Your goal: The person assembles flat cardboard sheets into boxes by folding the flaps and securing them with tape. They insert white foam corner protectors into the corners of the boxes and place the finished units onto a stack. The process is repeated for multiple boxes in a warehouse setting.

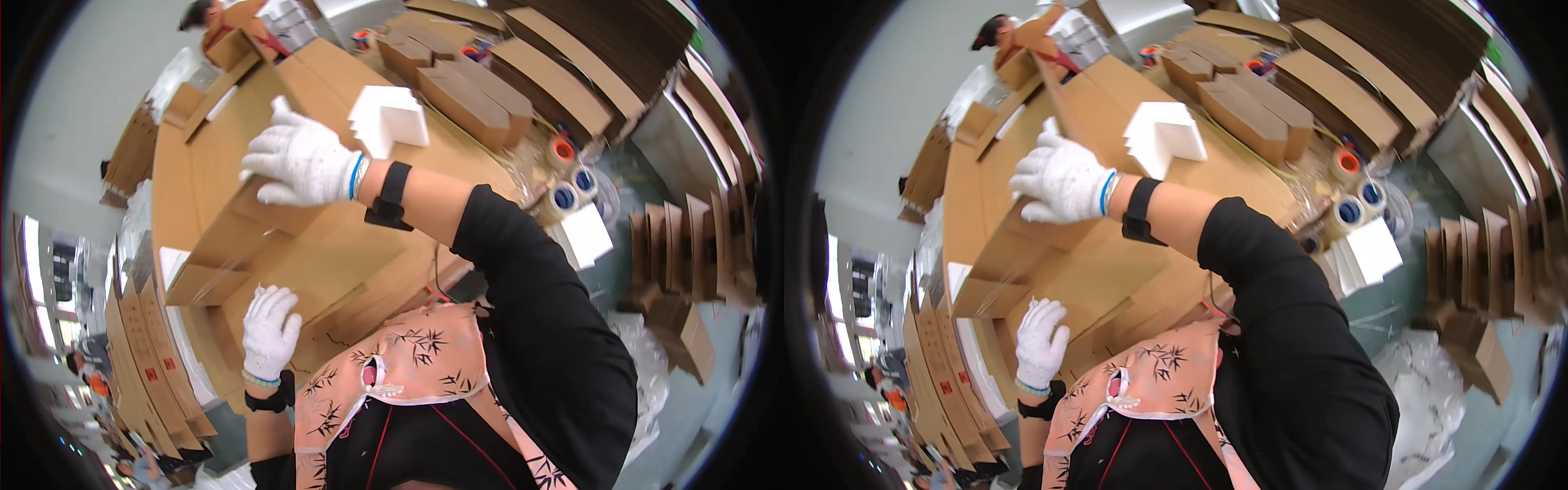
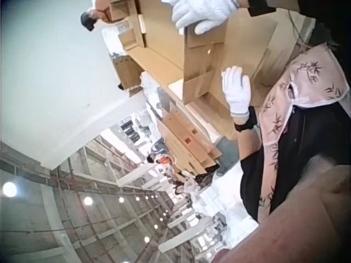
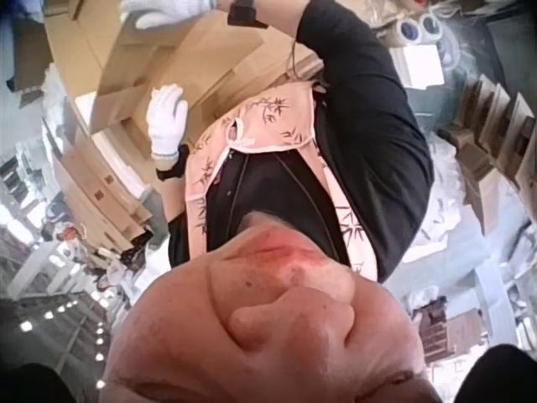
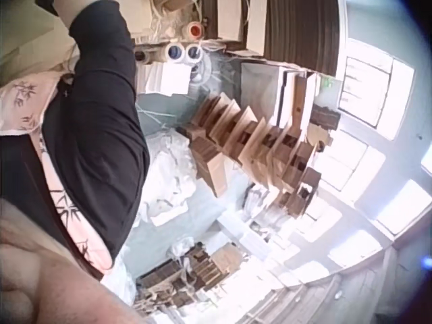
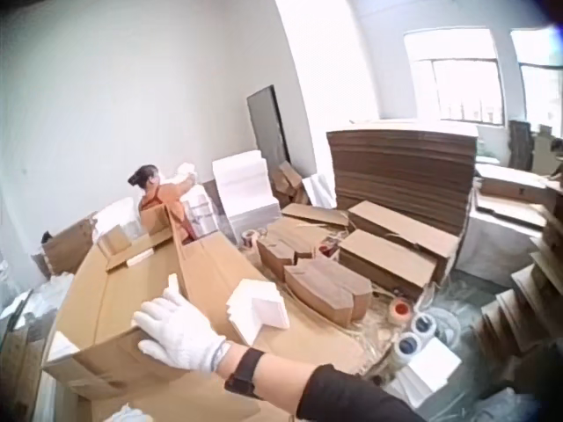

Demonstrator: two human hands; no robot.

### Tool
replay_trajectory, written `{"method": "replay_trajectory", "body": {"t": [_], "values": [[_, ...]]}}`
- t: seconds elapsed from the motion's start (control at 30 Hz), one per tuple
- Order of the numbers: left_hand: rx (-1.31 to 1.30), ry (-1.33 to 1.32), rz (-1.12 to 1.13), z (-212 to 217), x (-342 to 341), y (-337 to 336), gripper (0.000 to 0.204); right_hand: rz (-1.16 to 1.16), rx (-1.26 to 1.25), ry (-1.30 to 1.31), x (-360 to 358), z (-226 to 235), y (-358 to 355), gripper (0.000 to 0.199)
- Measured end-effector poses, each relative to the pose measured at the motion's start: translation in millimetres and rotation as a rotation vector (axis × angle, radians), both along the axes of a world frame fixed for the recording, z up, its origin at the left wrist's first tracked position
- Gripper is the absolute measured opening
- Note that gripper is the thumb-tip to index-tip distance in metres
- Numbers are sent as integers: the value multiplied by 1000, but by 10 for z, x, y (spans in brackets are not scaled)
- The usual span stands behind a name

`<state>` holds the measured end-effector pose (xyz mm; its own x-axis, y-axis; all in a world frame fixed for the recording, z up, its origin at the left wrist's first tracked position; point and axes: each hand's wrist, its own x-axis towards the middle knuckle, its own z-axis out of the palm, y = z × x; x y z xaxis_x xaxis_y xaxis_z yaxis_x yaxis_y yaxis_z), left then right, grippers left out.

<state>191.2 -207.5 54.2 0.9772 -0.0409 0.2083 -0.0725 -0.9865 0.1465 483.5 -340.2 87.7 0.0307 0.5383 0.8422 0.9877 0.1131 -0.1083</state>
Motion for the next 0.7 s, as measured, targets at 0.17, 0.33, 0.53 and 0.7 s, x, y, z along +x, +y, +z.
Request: {"method": "replay_trajectory", "body": {"t": [0.17, 0.33, 0.53, 0.7], "values": [[-43, -123, 210, -789, 105, 65, 32, -148, -88, 80, -351, -804, -1627, 50], [-10, -232, 279, -968, 72, 132, 32, -1162, -265, 608, -672, -2232, -3591, 55], [39, -228, 316, -967, 119, 222, 33, -1864, -357, 1560, -1248, -3822, -4978, 83], [64, -227, 325, -944, 52, 338, 34, -1613, -224, 1721, -1016, -4284, -4992, 77]]}}
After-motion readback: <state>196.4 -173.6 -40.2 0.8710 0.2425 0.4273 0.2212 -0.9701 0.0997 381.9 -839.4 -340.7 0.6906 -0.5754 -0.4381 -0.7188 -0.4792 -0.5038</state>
